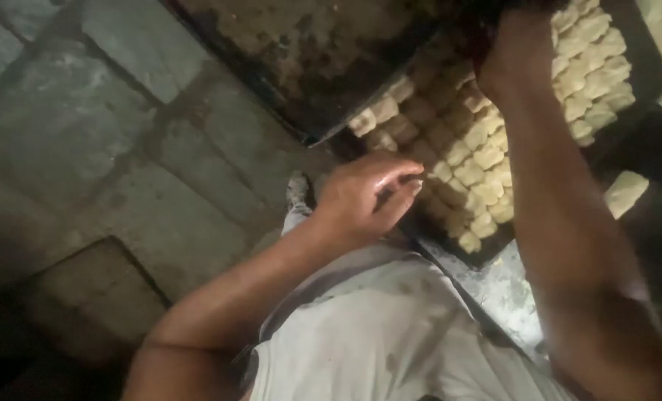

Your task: Shaping and filling small dough pieces and arranging them on a large baking tray.

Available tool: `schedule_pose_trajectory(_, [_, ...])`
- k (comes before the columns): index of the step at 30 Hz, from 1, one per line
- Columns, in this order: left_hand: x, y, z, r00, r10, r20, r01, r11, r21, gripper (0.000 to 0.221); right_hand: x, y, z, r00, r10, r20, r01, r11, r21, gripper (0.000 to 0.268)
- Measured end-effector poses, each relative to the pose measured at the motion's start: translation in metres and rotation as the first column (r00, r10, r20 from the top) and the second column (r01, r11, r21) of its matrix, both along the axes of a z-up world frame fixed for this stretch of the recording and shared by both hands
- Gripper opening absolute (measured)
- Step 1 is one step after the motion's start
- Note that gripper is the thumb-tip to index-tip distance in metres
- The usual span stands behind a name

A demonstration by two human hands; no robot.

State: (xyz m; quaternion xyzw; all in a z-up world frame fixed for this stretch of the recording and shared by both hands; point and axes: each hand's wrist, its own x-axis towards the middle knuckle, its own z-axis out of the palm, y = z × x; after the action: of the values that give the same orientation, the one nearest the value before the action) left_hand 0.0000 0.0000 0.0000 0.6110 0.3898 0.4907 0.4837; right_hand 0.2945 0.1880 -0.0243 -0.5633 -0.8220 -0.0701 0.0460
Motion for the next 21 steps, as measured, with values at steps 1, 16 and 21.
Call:
schedule_pose_trajectory(1, [-0.001,0.0,0.0,1.0,0.004,-0.001,-0.004,1.0,0.0,0.021,-0.001,0.0,0.002,1.0,0.004,-0.001,-0.004,1.0,0.0,0.023])
schedule_pose_trajectory(16, [-0.006,-0.008,0.007,0.995,0.086,0.053,-0.088,0.995,0.042,0.018,-0.042,-0.044,0.021,0.786,0.008,0.618,-0.038,0.999,0.035,0.039])
schedule_pose_trajectory(21, [0.012,-0.011,0.024,1.0,0.003,0.022,-0.006,0.994,0.108,0.015,0.01,-0.079,0.05,0.982,0.176,-0.061,-0.17,0.981,0.097,0.027])
